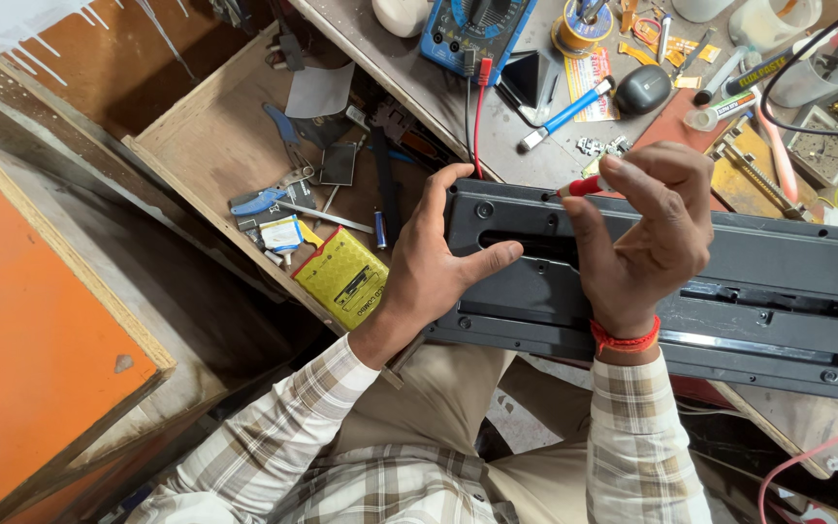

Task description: The person uses a red-handled screwdriver to remove screws from the back of a black electronic device. They then pry open the casing and separate the back cover to reveal the internal circuit board and components.

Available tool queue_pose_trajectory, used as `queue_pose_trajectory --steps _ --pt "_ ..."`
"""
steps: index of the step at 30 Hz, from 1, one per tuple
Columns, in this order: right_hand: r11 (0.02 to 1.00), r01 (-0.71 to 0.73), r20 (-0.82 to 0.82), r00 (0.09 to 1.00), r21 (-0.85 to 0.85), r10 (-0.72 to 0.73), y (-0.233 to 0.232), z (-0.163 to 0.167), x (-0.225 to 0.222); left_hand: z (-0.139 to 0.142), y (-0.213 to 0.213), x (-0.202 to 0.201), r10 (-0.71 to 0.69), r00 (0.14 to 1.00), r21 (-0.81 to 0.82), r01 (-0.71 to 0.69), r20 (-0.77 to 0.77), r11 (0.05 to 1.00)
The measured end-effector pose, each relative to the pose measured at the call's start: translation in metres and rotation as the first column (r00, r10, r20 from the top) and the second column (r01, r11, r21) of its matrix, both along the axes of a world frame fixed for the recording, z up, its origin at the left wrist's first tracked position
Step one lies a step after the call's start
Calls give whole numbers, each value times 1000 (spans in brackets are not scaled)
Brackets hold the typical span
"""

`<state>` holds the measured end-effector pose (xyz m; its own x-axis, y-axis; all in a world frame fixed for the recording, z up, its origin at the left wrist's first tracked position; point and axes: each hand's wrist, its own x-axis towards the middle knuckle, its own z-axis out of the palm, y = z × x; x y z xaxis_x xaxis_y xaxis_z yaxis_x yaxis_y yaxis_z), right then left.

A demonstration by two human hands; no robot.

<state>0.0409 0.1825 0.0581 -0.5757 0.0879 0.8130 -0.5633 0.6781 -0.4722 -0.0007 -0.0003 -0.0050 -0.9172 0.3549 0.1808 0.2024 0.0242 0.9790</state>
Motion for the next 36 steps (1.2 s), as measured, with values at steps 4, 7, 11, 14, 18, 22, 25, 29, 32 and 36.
queue_pose_trajectory --steps 4,7,11,14,18,22,25,29,32,36 --pt "1000 18 36 999 2 -18 0 1 0 -1 0 1 7 1000 -2 -8 -20 1000" --pt "1000 27 30 999 3 -27 0 1 1 -1 0 0 4 1000 -5 -4 -5 1000" --pt "999 19 13 1000 30 -19 0 2 1 -1 0 0 6 1000 3 -6 -4 1000" --pt "1000 26 52 998 -10 -26 0 1 1 -1 0 1 6 1000 1 -6 -4 1000" --pt "997 29 -8 1000 72 -29 1 0 0 -1 0 0 11 1000 -10 -11 -25 1000" --pt "999 -15 48 999 -39 17 3 -3 1 -2 0 0 2 1000 6 -2 -14 1000" --pt "996 -44 73 996 -80 50 5 -5 3 -1 0 0 17 1000 -21 -18 -26 1000" --pt "989 -93 40 994 -117 99 4 -8 2 0 1 0 -2 1000 8 2 5 1000" --pt "978 -120 61 989 -170 132 1 -6 1 0 1 0 -9 1000 15 8 22 1000" --pt "984 -38 132 989 -171 61 -3 -1 2 1 0 0 1 1000 -4 -1 -17 1000"
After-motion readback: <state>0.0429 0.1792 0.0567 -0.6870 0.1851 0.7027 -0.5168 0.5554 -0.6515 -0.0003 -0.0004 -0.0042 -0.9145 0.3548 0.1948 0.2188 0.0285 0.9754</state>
